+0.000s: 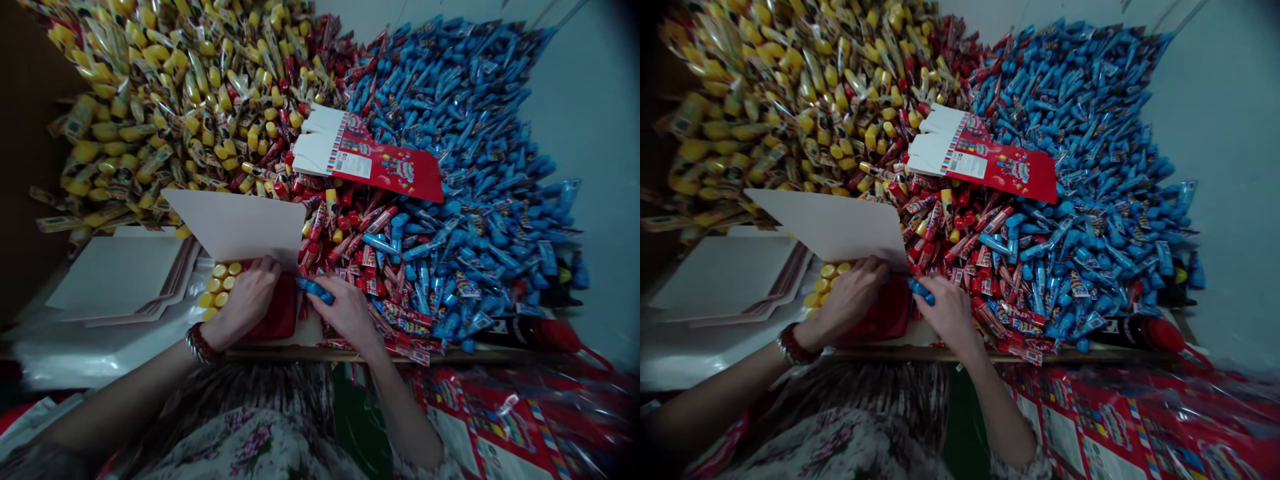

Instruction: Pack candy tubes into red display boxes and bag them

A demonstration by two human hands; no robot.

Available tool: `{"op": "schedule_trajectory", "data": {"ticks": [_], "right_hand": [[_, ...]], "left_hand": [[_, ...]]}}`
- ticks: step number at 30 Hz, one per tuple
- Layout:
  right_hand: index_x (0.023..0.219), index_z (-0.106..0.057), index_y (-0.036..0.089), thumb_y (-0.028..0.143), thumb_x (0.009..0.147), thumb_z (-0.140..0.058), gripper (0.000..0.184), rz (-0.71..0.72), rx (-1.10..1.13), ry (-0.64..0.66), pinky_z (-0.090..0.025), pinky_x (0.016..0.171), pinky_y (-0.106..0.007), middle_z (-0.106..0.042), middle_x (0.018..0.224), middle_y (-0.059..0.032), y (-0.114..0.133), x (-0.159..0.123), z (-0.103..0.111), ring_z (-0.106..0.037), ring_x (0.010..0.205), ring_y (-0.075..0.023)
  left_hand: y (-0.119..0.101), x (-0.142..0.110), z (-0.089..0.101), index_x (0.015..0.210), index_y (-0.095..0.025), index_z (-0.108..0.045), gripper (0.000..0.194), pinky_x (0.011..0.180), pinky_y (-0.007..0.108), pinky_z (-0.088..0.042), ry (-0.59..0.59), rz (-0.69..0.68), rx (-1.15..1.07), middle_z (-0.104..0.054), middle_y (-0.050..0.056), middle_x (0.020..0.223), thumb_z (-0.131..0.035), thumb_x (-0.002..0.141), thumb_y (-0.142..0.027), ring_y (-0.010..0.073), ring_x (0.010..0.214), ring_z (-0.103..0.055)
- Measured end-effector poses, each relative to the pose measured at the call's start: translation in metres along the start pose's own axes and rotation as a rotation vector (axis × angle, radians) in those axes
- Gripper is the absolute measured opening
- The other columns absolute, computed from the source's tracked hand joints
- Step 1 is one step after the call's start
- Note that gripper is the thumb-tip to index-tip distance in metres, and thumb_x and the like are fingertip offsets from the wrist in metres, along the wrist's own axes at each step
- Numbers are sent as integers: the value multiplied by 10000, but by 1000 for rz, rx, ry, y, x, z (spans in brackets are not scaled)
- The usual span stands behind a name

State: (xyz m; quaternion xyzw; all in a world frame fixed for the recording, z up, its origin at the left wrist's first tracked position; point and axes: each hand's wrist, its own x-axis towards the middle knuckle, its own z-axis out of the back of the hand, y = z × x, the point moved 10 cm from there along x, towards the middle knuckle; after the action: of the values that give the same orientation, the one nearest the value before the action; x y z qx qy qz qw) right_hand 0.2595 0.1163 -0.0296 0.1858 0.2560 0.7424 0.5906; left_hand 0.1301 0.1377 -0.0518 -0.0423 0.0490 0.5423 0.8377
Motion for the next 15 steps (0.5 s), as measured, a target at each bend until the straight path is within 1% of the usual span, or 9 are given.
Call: {"op": "schedule_trajectory", "data": {"ticks": [4,6,9,12,15], "right_hand": [[1213,-592,287,259,884,-558,332,-6,-270,108,-496,839,-284,-628,1208,-31,3,11,-23,-639,986,-194],[1232,-572,261,222,888,-536,348,6,-418,164,-512,802,-297,-610,1233,-64,9,12,-32,-645,964,-210],[1190,-580,196,105,894,-442,339,51,-588,214,-533,713,-299,-622,1174,-115,25,15,-39,-655,898,-214],[1096,-617,145,33,885,-372,342,112,-663,240,-539,622,-296,-637,1095,-143,42,22,-41,-663,849,-225],[1015,-658,103,2,868,-383,327,181,-679,330,-541,620,-293,-659,1029,-162,54,31,-45,-677,824,-232]], "left_hand": [[2,3,-6,963,-126,-573,172,743,324,-500,25,-14,-24,-585,118,1025,-419,887,-112,244,957,-567],[1,3,-9,938,-125,-577,167,738,331,-501,41,-33,-30,-584,122,1004,-418,887,-119,250,950,-565],[-1,6,-12,959,-118,-585,210,773,338,-497,81,-55,-50,-584,128,1005,-395,876,-82,246,956,-561],[2,14,-11,1022,-115,-584,260,803,337,-491,98,-67,-87,-590,129,1038,-374,879,-59,231,960,-570],[3,23,-8,1039,-106,-581,245,849,339,-478,95,-131,-139,-607,127,1066,-382,899,-73,216,971,-581]]}}
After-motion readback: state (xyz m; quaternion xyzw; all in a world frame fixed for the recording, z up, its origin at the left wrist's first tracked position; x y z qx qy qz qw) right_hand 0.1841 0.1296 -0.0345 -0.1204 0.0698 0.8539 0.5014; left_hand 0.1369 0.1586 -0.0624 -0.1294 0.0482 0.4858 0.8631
